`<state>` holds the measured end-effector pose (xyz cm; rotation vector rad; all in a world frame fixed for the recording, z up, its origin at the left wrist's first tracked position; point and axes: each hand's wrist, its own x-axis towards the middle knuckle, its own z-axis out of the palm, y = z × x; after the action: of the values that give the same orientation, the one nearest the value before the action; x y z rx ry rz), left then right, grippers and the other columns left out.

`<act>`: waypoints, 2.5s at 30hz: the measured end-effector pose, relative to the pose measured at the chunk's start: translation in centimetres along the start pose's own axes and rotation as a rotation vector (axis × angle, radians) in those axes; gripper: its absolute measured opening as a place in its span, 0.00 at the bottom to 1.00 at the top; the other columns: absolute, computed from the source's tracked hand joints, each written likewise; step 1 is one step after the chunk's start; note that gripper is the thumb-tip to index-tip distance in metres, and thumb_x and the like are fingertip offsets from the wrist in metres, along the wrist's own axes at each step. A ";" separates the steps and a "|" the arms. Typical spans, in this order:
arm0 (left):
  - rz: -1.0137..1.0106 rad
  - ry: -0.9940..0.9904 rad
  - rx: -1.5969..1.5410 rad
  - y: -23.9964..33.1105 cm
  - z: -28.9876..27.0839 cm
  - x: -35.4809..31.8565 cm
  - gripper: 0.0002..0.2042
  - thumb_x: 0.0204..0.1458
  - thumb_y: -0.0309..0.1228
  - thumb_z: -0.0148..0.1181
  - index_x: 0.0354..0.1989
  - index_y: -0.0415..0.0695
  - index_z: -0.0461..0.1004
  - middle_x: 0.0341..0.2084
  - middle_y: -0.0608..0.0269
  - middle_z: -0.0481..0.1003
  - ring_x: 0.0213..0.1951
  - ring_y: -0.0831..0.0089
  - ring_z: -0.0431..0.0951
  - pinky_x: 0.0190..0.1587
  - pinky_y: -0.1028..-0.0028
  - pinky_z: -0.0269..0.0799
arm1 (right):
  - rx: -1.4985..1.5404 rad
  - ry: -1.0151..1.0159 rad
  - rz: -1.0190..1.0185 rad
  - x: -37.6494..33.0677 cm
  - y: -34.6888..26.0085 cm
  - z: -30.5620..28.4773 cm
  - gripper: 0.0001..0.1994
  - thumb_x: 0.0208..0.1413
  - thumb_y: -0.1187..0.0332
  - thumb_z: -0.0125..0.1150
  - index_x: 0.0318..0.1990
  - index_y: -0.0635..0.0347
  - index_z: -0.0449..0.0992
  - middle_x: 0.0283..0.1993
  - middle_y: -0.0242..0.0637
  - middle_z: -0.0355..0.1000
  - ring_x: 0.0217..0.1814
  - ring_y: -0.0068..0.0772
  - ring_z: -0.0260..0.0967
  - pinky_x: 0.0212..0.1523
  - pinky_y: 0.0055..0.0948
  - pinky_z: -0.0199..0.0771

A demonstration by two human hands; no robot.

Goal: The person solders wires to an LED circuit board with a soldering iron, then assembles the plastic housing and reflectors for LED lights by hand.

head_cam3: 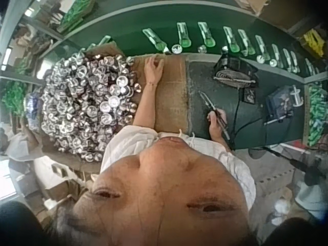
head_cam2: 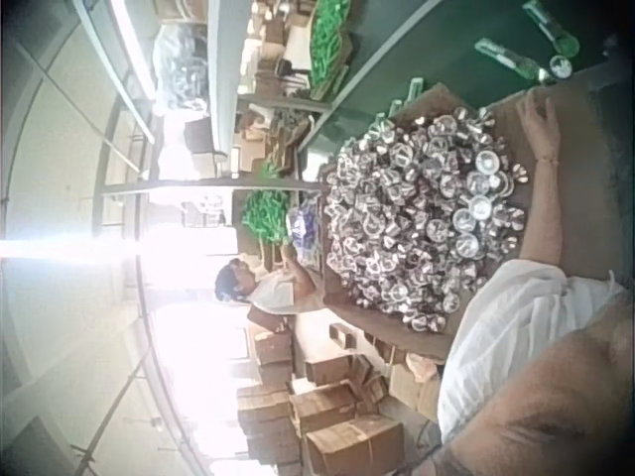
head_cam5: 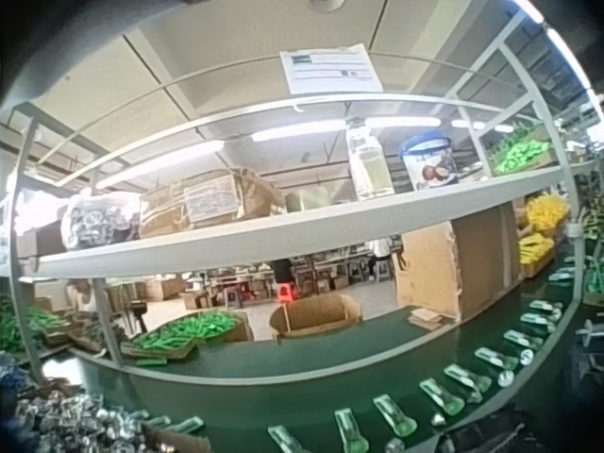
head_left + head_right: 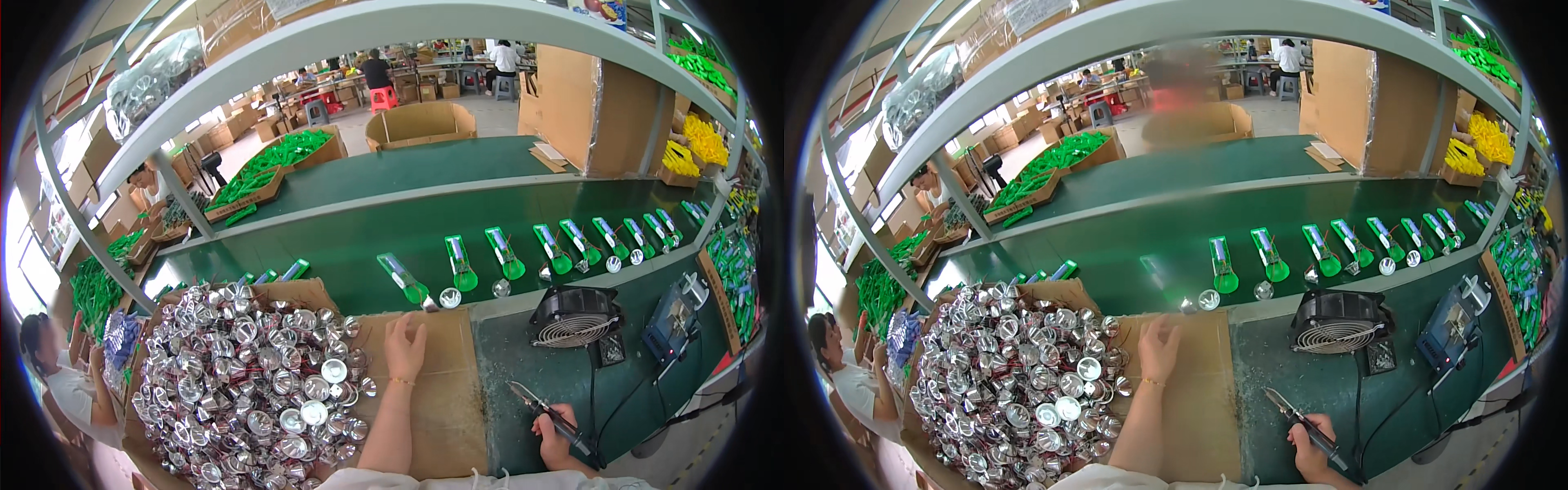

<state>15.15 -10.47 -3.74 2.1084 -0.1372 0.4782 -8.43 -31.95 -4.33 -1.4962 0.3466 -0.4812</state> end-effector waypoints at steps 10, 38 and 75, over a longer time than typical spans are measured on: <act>-0.039 -0.006 -0.088 0.8 -0.9 0.4 0.15 0.43 0.28 0.59 0.42 0.42 0.71 0.34 0.58 0.68 0.33 0.68 0.71 0.36 0.72 0.68 | -0.050 -0.009 -0.057 0.2 0.1 0.5 0.10 0.51 0.71 0.53 0.37 0.65 0.61 0.24 0.36 0.66 0.21 0.19 0.63 0.22 0.19 0.65; -0.088 0.300 -0.484 2.7 -4.8 1.0 0.26 0.42 0.25 0.56 0.52 0.35 0.59 0.46 0.53 0.63 0.50 0.65 0.63 0.53 0.70 0.59 | -0.076 0.023 -0.128 0.1 0.2 0.9 0.11 0.53 0.66 0.53 0.36 0.63 0.62 0.22 0.33 0.64 0.18 0.18 0.61 0.19 0.17 0.61; 0.019 0.755 -1.888 9.0 -19.3 -0.7 0.33 0.45 0.36 0.59 0.58 0.50 0.49 0.50 0.55 0.54 0.54 0.59 0.58 0.54 0.57 0.62 | -0.149 0.042 -0.110 0.2 0.0 1.1 0.12 0.54 0.62 0.52 0.35 0.62 0.62 0.21 0.31 0.62 0.19 0.17 0.58 0.19 0.16 0.58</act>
<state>6.59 0.46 12.38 0.0420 -0.0867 0.6805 -7.68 -31.15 -4.27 -1.6581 0.3403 -0.5860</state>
